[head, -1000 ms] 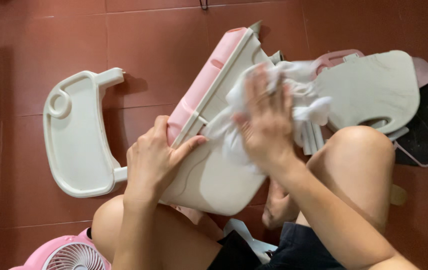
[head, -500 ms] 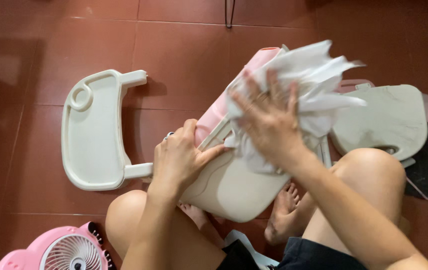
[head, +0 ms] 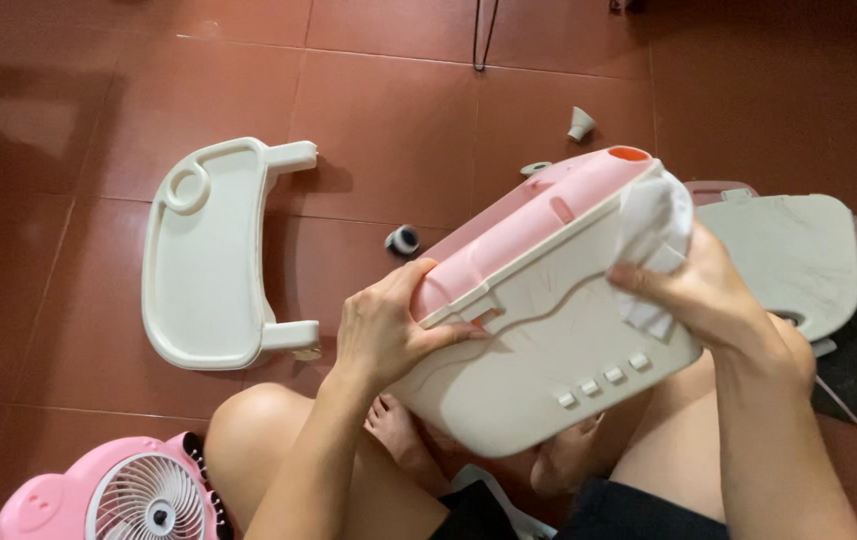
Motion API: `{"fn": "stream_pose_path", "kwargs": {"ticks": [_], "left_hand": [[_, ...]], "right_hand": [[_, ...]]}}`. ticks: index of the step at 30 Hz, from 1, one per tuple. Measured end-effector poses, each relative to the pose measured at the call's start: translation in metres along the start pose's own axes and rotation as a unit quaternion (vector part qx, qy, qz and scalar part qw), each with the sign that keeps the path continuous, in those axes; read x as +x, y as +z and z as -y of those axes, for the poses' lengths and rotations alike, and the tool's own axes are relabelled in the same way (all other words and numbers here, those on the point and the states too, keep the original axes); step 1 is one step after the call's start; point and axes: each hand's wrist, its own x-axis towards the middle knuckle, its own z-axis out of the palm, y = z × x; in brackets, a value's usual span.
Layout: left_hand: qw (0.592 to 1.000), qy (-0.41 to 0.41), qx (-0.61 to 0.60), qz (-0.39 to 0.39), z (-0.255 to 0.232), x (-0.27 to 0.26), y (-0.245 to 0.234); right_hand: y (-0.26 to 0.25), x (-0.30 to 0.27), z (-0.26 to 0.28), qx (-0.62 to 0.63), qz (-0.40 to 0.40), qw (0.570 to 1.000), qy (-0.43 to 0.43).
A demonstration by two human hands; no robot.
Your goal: The person sits on the floor and wipes a white and pink plastic high chair tray with a white cloth. They rotate the tray to clean multiple sides and edges, focusing on removing visible stains.
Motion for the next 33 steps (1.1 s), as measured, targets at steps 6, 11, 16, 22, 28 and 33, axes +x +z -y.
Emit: {"fn": "stream_pose_path", "kwargs": {"ticks": [6,11,16,22,28,33], "left_hand": [[0.994,0.01,-0.017,0.108,0.026,0.012,0.025],[0.985,0.05,-0.122,0.112,0.027,0.006,0.04],[0.963,-0.137,-0.044,0.226,0.026,0.008,0.043],[0.951,-0.118,-0.123,0.257,0.041,0.013,0.032],[0.963,-0.051,-0.157,0.214,0.031,0.011,0.022],[0.984,0.072,-0.16,0.043,0.004,0.009,0.012]], "right_hand": [[0.047,-0.04,0.019,-0.159,-0.148,0.976,-0.013],[0.127,-0.066,-0.009,-0.274,-0.165,0.944,-0.084],[0.163,-0.087,-0.05,-0.237,-0.168,0.949,-0.12],[0.133,-0.096,-0.117,0.223,-0.062,0.973,-0.009],[0.067,-0.086,-0.129,0.495,-0.153,0.851,0.088],[0.045,-0.086,-0.103,0.583,0.01,0.813,0.012]]}}
